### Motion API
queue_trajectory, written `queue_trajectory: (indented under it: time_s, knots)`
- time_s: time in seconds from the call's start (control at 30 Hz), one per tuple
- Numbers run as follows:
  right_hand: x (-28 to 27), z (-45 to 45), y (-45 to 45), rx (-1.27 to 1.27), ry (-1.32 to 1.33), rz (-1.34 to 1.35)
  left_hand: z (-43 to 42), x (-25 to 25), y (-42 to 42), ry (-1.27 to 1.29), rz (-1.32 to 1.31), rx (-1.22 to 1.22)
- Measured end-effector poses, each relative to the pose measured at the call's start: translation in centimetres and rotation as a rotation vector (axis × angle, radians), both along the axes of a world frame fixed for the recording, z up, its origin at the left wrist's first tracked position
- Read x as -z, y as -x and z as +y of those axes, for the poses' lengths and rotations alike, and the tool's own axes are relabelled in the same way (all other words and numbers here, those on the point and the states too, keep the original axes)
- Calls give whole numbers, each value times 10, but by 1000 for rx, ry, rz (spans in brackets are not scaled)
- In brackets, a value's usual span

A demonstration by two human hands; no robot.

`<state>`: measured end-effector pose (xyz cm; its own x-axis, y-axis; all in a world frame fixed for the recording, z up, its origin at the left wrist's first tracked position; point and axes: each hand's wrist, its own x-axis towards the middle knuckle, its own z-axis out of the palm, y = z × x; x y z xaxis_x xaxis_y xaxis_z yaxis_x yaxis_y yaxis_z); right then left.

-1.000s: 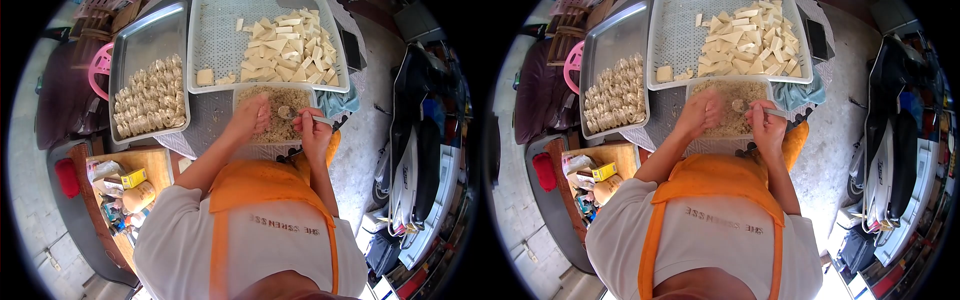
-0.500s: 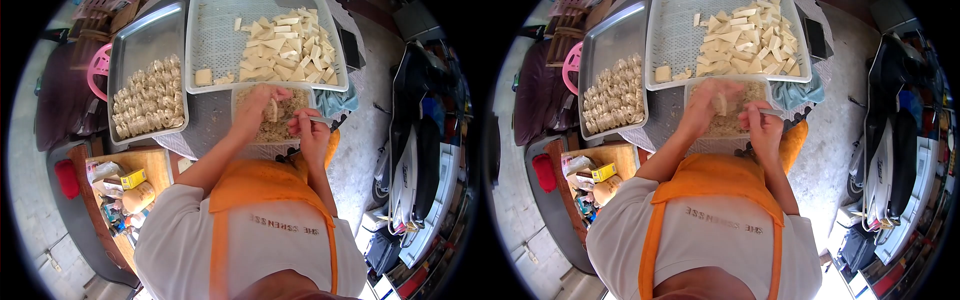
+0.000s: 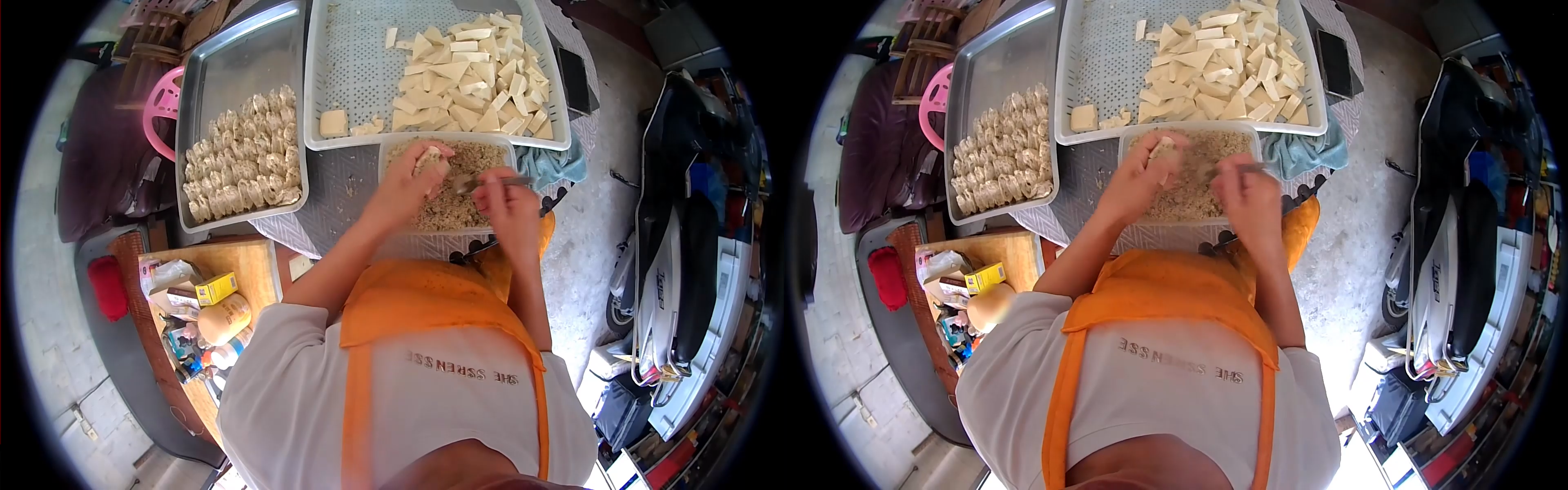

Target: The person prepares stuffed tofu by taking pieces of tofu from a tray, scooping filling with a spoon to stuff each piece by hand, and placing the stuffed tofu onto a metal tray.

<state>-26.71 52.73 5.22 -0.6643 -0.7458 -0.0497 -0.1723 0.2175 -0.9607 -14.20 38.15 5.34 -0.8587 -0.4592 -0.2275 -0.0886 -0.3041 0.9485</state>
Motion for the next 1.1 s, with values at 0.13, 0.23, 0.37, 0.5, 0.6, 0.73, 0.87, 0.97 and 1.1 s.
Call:
queue_trajectory:
  time_s: [0.13,0.23,0.37,0.5,0.6,0.73,0.87,0.97,1.1]
  knots:
    - [2,-9,-15,-257,-55,-79,-2,-9,2,-348,90,-104]
    - [-12,-8,-14,-91,42,-332,-3,-18,-1,-453,97,-145]
    - [-25,3,1,31,192,-418,-11,-1,-5,-480,136,-74]
    - [-39,5,-2,101,283,-379,1,-8,4,-18,18,-49]
    - [-42,0,-16,87,262,-191,13,2,7,433,-22,65]
    - [-54,-1,-28,2,213,141,16,1,9,479,38,-41]
    - [-56,12,-22,227,379,110,3,-6,0,202,13,-58]
    - [-55,13,-5,276,328,89,1,-3,2,-111,58,-48]
    - [-34,14,-4,221,296,-79,8,-7,16,-450,55,-287]
